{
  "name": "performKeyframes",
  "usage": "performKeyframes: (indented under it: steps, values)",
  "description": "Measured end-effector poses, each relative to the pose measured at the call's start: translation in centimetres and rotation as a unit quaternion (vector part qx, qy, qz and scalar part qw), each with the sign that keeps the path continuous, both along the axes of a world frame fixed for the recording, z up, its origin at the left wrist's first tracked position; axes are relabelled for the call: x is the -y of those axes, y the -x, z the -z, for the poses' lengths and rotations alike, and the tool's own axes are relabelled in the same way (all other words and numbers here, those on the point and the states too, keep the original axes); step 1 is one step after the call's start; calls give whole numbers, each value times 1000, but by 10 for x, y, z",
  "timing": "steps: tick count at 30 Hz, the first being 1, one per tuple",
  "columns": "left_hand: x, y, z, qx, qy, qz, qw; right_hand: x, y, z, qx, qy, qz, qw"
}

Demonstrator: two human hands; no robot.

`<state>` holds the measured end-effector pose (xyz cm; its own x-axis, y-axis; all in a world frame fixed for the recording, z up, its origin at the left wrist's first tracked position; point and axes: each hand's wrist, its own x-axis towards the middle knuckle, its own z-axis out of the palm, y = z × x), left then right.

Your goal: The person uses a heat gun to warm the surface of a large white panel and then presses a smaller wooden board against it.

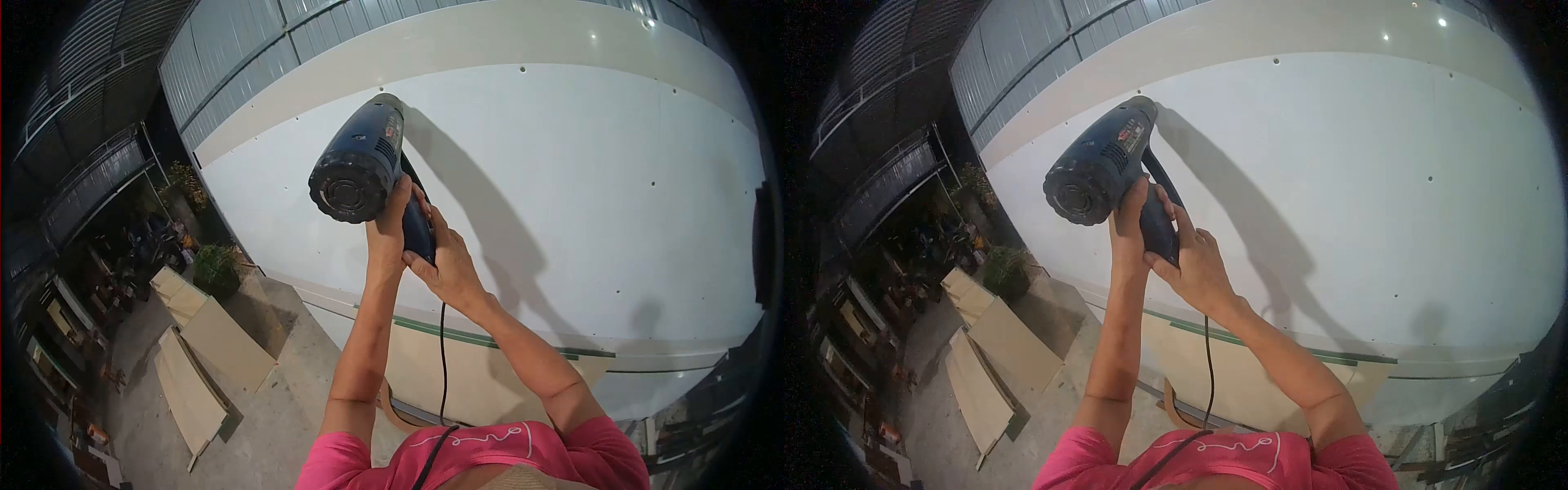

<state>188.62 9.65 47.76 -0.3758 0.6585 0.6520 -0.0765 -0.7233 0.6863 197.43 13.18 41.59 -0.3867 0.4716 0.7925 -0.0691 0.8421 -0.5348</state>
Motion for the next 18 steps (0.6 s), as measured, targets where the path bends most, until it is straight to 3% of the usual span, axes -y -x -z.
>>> performKeyframes:
  steps: [7,9,18]
  values:
    - [-4,23,5,-34,16,5,999,-6,25,11,5,5,30,1000]
    - [-1,32,4,-51,24,0,998,-9,36,14,-51,-7,-6,999]
    - [-5,47,12,-39,31,9,999,1,49,9,-72,-13,-11,997]
